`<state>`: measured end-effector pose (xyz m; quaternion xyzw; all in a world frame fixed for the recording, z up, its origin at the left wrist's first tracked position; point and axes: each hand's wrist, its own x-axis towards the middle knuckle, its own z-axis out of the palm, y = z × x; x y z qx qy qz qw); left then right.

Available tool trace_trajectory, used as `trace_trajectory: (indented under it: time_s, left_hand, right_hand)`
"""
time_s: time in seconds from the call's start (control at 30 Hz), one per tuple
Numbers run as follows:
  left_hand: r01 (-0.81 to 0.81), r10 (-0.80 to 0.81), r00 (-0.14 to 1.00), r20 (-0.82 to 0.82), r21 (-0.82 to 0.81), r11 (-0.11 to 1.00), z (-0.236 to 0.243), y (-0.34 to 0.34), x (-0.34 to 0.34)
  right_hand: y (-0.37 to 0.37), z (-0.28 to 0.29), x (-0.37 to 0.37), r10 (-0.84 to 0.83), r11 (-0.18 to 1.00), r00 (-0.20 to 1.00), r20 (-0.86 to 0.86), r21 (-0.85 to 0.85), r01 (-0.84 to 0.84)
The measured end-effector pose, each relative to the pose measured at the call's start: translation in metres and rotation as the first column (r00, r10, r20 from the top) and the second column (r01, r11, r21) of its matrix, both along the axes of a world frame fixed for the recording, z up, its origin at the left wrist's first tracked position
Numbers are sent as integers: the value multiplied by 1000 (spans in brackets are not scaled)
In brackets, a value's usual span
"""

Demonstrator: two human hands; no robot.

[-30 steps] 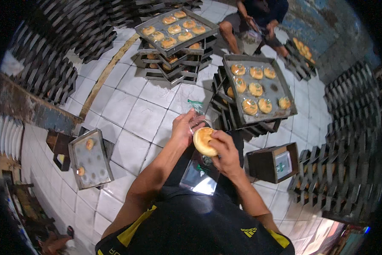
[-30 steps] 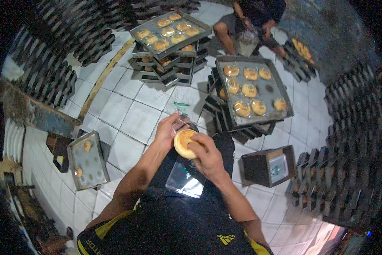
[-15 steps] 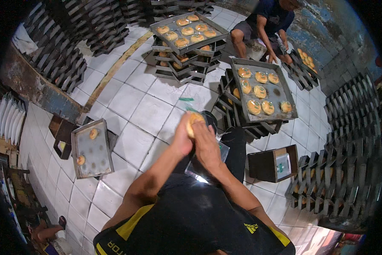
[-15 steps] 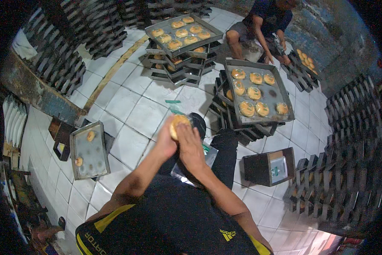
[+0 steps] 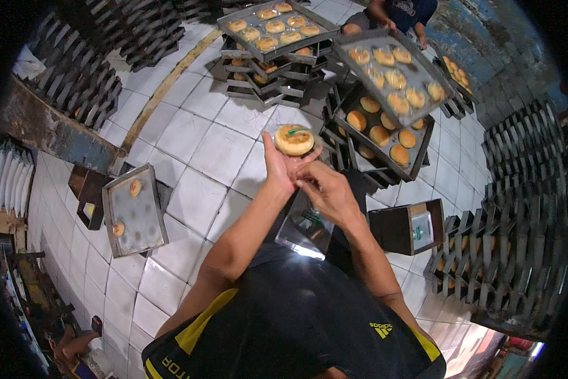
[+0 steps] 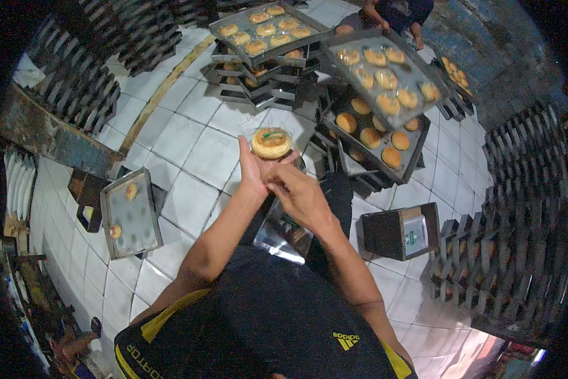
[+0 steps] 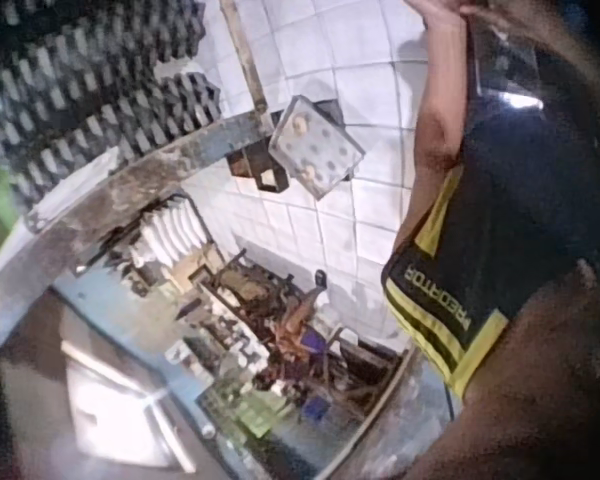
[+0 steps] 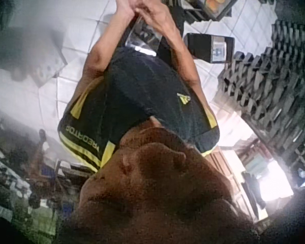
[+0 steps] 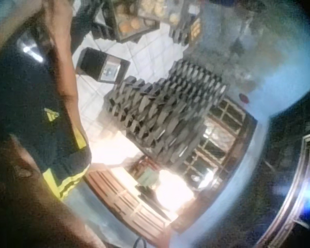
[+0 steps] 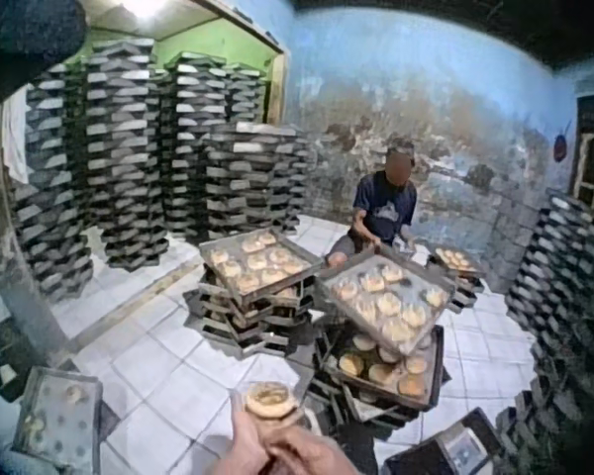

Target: The person places baked rolls into individual plastic bags and then puts the bagged rolls into a cardboard box.

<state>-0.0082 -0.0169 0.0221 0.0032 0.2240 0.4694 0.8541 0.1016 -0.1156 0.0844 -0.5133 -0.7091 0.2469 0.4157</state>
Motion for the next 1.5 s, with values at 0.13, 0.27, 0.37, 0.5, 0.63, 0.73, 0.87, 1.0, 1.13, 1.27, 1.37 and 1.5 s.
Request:
trace_trajectory:
  time_s: [0.13,0.27,0.37,0.5,0.63,0.73,0.87,1.0,1.13,1.27,1.37,1.5]
  left_hand:
    - [169,-167,982,-86,16,985,-24,13,-3]
    - [56,-51,998,-32,154,987,-13,26,-40]
    - [103,-102,989,-106,1,995,21,-22,-51]
    - [290,-193,884,-425,176,941,1,-47,-61]
    - [397,-86,830,-552,474,786,-9,-21,-44]
    - [364,209,732,-648,631,685,-7,-23,-35]
    - [285,285,684,-672,605,743,3,-17,-37]
    - [245,510,449,-734,650,719,1,2,-47]
    - [308,560,411,-720,687,658,-17,-22,-65]
    - [294,109,659,-744,388,873,-61,-32,-76]
    - [278,9,818,-575,410,868,-55,-16,-67]
    - [231,-7,889,-457,436,870,-16,-8,-34]
  right_hand:
    - [-11,-8,-9,238,895,919,-313,-297,-333]
    - [-44,17,-8,382,666,558,-737,-200,-719]
    - [-26,0,2,-240,971,971,-11,16,240]
    - [-27,-7,-6,-198,960,966,165,232,158]
    - [-1,-24,17,-370,906,925,-82,-254,339]
    - [5,-21,24,-337,938,941,-22,-98,334]
    - [9,-2,14,-223,973,975,-12,61,223]
    - [46,-22,51,-344,911,919,-194,-304,278]
    - [8,-53,55,-351,831,850,-393,-549,89]
    - [-34,-96,24,-577,642,549,-605,-751,-153]
    - [-29,-85,26,-534,772,409,-740,-624,-123]
    - [-15,-31,54,-437,899,884,-165,-62,433]
